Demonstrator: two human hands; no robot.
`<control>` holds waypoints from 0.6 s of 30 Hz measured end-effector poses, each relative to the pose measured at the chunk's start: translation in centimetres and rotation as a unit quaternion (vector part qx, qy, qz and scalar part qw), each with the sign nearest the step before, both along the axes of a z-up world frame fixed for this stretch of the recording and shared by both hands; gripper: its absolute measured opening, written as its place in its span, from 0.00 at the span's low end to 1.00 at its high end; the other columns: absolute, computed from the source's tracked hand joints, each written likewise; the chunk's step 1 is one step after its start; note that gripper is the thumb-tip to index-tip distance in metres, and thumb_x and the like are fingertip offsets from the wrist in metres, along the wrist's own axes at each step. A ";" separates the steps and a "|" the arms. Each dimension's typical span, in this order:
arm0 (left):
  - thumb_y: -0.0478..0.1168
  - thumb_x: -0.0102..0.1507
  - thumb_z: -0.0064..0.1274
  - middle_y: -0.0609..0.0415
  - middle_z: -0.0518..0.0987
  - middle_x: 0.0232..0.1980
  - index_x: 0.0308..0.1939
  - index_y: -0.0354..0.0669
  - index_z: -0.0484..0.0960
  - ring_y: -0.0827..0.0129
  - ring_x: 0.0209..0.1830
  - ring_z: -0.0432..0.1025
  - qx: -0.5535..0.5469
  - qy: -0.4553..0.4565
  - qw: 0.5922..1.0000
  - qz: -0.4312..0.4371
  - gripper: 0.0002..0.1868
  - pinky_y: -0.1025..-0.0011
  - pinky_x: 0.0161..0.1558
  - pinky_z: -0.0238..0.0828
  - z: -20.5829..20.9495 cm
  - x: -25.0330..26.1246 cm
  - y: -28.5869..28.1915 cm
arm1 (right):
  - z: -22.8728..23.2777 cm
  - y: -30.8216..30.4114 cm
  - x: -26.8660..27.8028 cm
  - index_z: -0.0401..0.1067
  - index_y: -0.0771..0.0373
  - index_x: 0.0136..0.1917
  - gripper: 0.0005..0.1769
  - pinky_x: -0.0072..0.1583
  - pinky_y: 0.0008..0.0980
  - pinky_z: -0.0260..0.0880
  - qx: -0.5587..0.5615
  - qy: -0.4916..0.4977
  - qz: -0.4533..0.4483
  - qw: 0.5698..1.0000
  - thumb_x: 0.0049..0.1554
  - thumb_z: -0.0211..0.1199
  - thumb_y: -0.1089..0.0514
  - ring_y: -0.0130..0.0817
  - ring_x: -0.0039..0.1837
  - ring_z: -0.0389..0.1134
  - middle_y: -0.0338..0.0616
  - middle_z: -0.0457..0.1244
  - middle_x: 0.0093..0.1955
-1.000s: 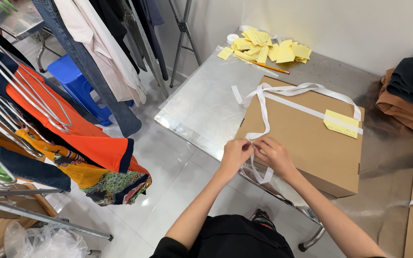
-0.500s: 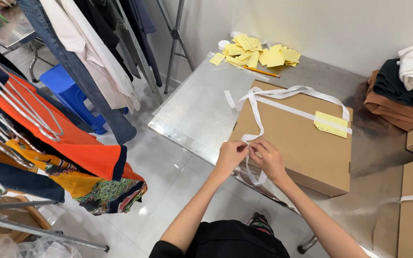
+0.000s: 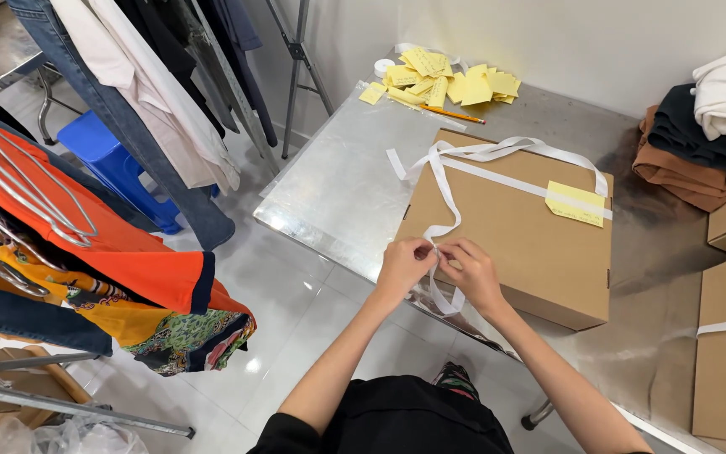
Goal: The person unties a white ribbon from around a brown cardboard box, removes the ribbon and a yellow sticky note, and then gathers a pile of white ribbons from the table.
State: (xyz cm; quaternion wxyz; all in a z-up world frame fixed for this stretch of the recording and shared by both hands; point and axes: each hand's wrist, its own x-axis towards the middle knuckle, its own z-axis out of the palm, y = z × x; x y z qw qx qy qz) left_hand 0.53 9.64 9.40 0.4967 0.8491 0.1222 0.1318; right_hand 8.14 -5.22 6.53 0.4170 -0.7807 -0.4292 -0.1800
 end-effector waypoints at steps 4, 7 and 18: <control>0.40 0.61 0.55 0.44 0.84 0.37 0.44 0.33 0.87 0.57 0.40 0.81 0.005 0.005 1.000 -0.007 0.14 0.66 0.41 0.80 -0.4 0.1 0.1 | 0.0 0.1 -0.4 0.79 0.61 0.45 0.05 0.45 0.28 0.75 0.008 0.015 -0.007 1.000 0.54 0.68 0.66 0.33 0.40 0.73 0.39 0.70 0.41; 0.41 0.62 0.56 0.42 0.84 0.37 0.44 0.33 0.86 0.54 0.41 0.81 0.002 -0.005 1.000 -0.016 0.14 0.64 0.41 0.80 -0.7 -0.1 0.1 | 0.1 0.3 -0.6 0.79 0.62 0.45 0.04 0.46 0.28 0.75 0.021 0.043 -0.012 0.999 0.54 0.68 0.66 0.34 0.40 0.73 0.40 0.70 0.41; 0.36 0.63 0.53 0.41 0.83 0.41 0.47 0.32 0.85 0.54 0.43 0.81 0.014 -0.045 0.999 -0.014 0.12 0.65 0.44 0.81 0.2 -0.2 0.1 | 0.7 0.4 -0.5 0.82 0.58 0.47 0.07 0.47 0.29 0.73 0.033 0.139 -0.017 0.990 0.53 0.70 0.64 0.31 0.40 0.72 0.39 0.70 0.40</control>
